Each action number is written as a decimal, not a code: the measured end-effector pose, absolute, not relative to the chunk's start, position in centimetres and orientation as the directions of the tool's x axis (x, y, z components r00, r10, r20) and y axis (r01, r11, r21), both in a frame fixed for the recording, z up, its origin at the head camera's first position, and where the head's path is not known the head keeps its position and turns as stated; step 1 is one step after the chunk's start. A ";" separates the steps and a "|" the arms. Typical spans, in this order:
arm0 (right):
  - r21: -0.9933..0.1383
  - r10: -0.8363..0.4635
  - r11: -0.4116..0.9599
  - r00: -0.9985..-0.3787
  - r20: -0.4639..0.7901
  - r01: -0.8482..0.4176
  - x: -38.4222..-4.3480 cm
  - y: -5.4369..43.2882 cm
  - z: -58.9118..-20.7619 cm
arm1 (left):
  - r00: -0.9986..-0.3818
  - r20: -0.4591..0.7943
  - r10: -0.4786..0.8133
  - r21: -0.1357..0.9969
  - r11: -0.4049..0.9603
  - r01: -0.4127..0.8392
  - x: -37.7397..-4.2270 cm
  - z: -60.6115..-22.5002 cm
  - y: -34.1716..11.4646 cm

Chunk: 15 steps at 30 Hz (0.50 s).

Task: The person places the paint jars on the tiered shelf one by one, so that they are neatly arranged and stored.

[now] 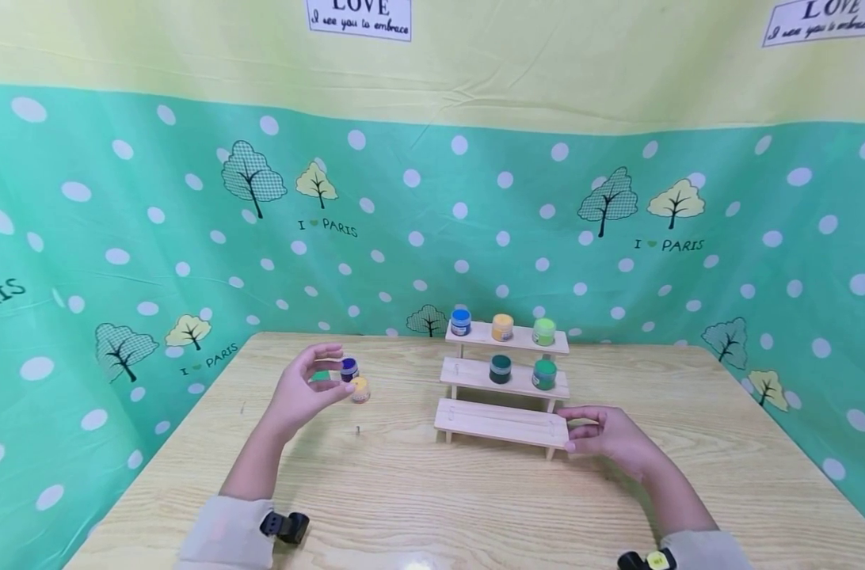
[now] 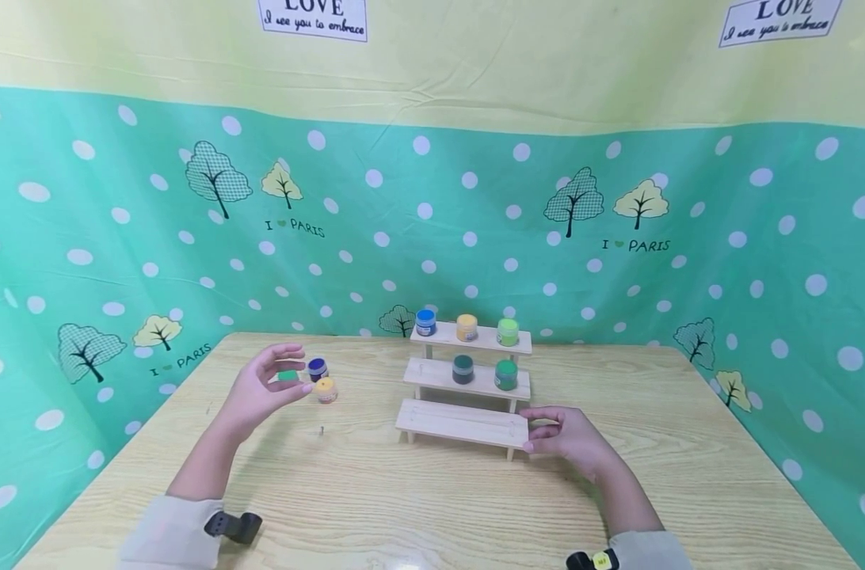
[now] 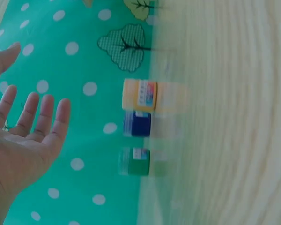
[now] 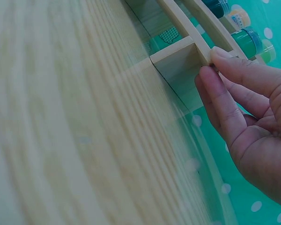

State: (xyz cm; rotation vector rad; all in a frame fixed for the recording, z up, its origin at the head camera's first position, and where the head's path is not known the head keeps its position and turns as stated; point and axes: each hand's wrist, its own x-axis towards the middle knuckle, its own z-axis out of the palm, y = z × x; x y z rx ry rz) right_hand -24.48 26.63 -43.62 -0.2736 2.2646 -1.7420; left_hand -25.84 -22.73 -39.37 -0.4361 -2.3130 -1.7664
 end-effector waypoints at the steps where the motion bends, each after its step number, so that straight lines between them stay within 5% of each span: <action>1: -0.966 -0.311 0.258 -0.945 -0.098 0.016 -24.5 26.6 -43.6 | -0.939 0.326 0.107 0.905 0.253 0.343 -25.8 -39.4 -22.9; 15: -0.968 -0.314 0.251 -0.945 -0.096 0.015 -24.5 26.7 -43.7 | -0.963 0.222 0.153 0.902 0.343 0.263 -26.6 -39.9 -26.0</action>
